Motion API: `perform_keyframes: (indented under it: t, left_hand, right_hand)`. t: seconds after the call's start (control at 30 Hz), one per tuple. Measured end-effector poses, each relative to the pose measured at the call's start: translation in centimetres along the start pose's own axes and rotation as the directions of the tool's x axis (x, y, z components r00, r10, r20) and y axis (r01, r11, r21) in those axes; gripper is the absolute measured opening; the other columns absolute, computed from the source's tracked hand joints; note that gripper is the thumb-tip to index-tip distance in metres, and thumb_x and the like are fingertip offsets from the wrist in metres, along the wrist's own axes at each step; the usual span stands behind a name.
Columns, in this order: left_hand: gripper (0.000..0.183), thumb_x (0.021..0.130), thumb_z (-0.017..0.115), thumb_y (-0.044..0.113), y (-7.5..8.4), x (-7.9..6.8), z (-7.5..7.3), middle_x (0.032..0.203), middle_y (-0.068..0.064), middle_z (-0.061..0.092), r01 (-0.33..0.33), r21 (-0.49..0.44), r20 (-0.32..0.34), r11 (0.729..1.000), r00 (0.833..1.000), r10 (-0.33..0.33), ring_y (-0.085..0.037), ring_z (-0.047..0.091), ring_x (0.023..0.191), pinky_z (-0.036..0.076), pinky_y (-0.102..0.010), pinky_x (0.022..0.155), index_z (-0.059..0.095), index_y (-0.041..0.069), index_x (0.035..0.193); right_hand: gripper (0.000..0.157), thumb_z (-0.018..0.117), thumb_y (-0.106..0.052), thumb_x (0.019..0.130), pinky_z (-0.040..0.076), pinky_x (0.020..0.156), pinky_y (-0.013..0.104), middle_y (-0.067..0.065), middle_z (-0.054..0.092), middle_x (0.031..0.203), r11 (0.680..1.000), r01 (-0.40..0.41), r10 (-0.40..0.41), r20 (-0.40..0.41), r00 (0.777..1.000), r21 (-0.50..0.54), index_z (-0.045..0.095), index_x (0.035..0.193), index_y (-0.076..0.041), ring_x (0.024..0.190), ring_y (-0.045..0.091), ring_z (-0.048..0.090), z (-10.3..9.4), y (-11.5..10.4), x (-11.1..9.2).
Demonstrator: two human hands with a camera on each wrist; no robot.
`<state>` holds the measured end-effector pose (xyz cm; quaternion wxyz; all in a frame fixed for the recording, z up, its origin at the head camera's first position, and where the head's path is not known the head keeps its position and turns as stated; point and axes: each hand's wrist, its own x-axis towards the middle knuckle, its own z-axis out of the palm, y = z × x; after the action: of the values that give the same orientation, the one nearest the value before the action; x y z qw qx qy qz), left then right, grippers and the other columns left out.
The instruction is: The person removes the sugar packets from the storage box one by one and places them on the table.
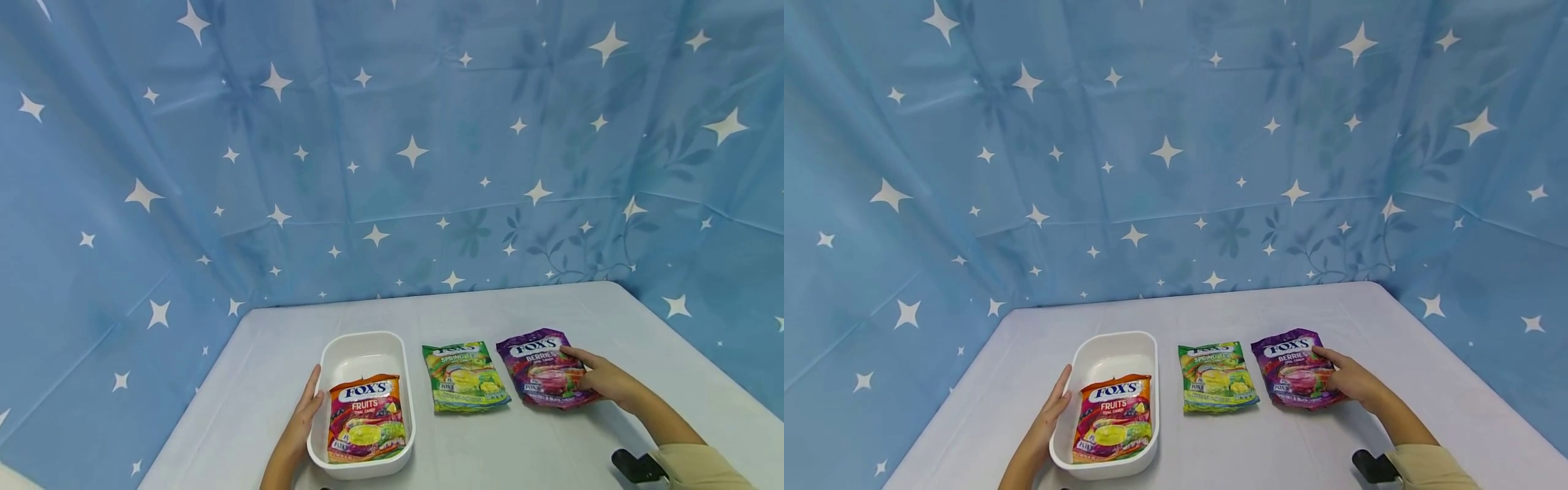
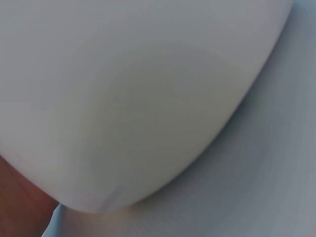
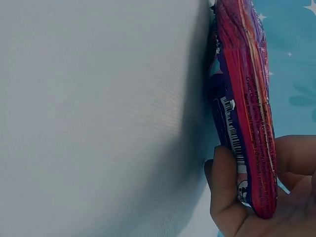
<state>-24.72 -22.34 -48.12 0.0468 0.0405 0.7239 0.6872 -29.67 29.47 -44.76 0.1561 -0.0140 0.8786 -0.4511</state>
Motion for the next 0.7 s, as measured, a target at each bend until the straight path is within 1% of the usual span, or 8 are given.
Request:
perform_keyframes:
  t: [0.1,0.2,0.33,0.43,0.57,0.63,0.67,0.7]
  left_hand:
    - [0.059,0.099,0.029,0.026,0.1,0.0,-0.1,0.153,-0.015,-0.011,-0.006,0.001,-0.003,1.0,1.0,0.006,-0.042,-0.013,0.137,-0.005,-0.063,0.106,-0.002,0.016,0.148]
    - [0.059,0.099,0.029,0.026,0.1,0.0,0.0,0.153,-0.015,-0.011,-0.006,-0.011,0.001,1.0,1.0,0.006,-0.042,-0.013,0.137,-0.004,-0.062,0.106,-0.002,0.016,0.148]
    - [0.058,0.099,0.029,0.027,0.1,0.0,0.0,0.153,-0.015,-0.011,-0.006,-0.01,-0.003,1.0,1.0,0.006,-0.042,-0.012,0.137,-0.004,-0.063,0.106,-0.001,0.017,0.148]
    - [0.058,0.099,0.03,0.026,0.0,-0.1,0.0,0.153,-0.015,-0.011,-0.006,-0.001,-0.011,1.0,1.0,0.006,-0.041,-0.013,0.137,-0.005,-0.063,0.106,-0.001,0.016,0.148]
    - [0.058,0.099,0.03,0.023,0.0,-0.2,-0.1,0.153,-0.015,-0.01,-0.005,0.002,-0.021,1.0,1.0,0.005,-0.041,-0.013,0.138,-0.005,-0.062,0.106,0.0,0.013,0.148]
    - [0.058,0.099,0.03,0.023,0.0,-0.2,-0.1,0.153,-0.015,-0.01,-0.006,0.002,-0.026,1.0,1.0,0.006,-0.041,-0.012,0.138,-0.005,-0.062,0.106,0.001,0.014,0.148]
    - [0.058,0.099,0.03,0.024,0.0,-0.2,-0.1,0.153,-0.015,-0.01,-0.005,0.004,-0.03,1.0,1.0,0.005,-0.041,-0.012,0.138,-0.005,-0.062,0.106,0.001,0.014,0.148]
    - [0.058,0.099,0.03,0.025,0.0,-0.2,-0.1,0.153,-0.015,-0.009,-0.005,0.008,-0.034,1.0,0.999,0.005,-0.041,-0.012,0.138,-0.005,-0.062,0.106,0.001,0.015,0.148]
  right_hand:
    - [0.076,0.053,-0.003,0.075,0.041,0.088,0.057,0.042,0.004,0.137,0.998,-0.004,0.003,-0.014,1.0,-0.066,0.016,0.142,0.004,0.11,0.049,0.031,0.3,-0.1,0.0]
    - [0.075,0.054,-0.006,0.076,0.034,0.091,0.066,0.043,0.008,0.136,0.994,-0.006,0.002,-0.036,0.999,-0.113,0.018,0.141,0.004,0.111,0.054,0.028,0.4,-0.3,-0.1]
    - [0.074,0.055,-0.007,0.076,0.037,0.087,0.063,0.044,0.014,0.134,0.987,-0.01,-0.001,-0.068,0.998,-0.163,0.02,0.14,0.005,0.108,0.052,0.033,0.6,-0.1,-0.1]
    - [0.071,0.055,-0.008,0.076,0.037,0.087,0.064,0.044,0.016,0.133,0.979,-0.018,0.004,-0.069,0.998,-0.203,0.023,0.139,0.006,0.109,0.054,0.033,0.8,0.2,0.1]
    - [0.069,0.055,-0.009,0.076,0.033,0.088,0.069,0.045,0.02,0.132,0.965,-0.017,0.0,-0.065,0.998,-0.261,0.027,0.136,0.009,0.112,0.058,0.031,1.2,0.2,0.2]
    - [0.066,0.055,-0.008,0.076,0.033,0.087,0.069,0.045,0.024,0.13,0.949,0.002,-0.027,-0.074,0.997,-0.316,0.03,0.134,0.012,0.112,0.059,0.032,1.5,0.0,0.3]
    - [0.065,0.054,-0.008,0.076,0.032,0.088,0.069,0.046,0.025,0.13,0.934,0.014,-0.047,-0.084,0.995,-0.357,0.031,0.132,0.013,0.113,0.059,0.032,1.6,-0.2,0.3]
    - [0.065,0.054,-0.009,0.076,0.031,0.088,0.07,0.045,0.024,0.131,0.921,0.008,-0.051,-0.101,0.994,-0.388,0.031,0.132,0.014,0.114,0.061,0.029,1.7,-0.4,0.4]
